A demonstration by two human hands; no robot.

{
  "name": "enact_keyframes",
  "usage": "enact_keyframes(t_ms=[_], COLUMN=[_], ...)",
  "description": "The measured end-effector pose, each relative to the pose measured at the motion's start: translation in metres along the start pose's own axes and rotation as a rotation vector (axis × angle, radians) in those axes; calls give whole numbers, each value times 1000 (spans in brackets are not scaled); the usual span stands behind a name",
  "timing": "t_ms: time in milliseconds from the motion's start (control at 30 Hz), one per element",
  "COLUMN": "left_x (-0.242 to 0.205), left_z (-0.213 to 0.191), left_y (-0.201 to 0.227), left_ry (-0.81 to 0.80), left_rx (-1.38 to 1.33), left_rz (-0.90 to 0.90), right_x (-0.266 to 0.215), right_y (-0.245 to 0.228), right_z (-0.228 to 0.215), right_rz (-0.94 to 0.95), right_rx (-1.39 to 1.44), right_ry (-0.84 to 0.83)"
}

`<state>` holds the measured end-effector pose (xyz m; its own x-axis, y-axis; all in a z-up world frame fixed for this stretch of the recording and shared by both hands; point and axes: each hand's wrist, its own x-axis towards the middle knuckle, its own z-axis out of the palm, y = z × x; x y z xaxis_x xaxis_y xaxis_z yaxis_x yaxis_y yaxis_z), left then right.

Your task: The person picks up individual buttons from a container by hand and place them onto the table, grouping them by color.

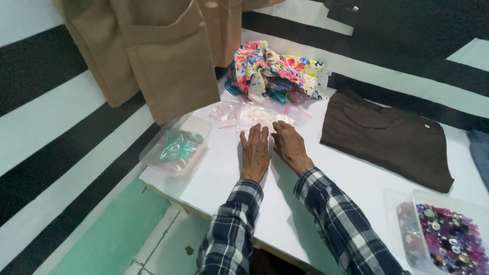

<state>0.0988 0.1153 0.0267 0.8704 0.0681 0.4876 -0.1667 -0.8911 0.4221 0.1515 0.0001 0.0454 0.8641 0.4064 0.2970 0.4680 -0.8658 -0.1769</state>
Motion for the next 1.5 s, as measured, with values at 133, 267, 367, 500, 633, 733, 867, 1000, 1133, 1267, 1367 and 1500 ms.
enact_keyframes(t_ms=[133,267,367,500,633,733,867,1000,1133,1267,1367,1500], left_x=[-6,-6,-10,-8,-7,-4,2,12,-1,-14,-24,-35], left_z=[4,15,19,16,14,14,-7,-6,-44,-55,-58,-63], left_y=[-8,-15,-15,-14,-14,-10,18,28,63,86,104,131], left_ry=[-98,-79,-49,-13,15,155,343,196,93,-11,21,170], left_rx=[78,242,246,250,206,79,-348,-1019,-1316,-1304,-1310,-1339], left_rz=[-8,2,-8,-18,-27,21,-144,-414,-401,-357,-385,-440], right_x=[33,30,18,15,12,10,4,-25,-60,-87,-112,-137], right_y=[27,35,28,19,22,27,32,18,18,27,19,14], right_z=[53,76,67,41,16,-8,-43,-90,-121,-132,-149,-159], right_rz=[14,-10,2,-4,-28,17,106,232,218,219,279,389], right_rx=[-65,-126,-76,29,103,216,709,1219,1317,1317,1332,1451], right_ry=[-187,-25,72,209,277,302,323,195,151,161,175,157])
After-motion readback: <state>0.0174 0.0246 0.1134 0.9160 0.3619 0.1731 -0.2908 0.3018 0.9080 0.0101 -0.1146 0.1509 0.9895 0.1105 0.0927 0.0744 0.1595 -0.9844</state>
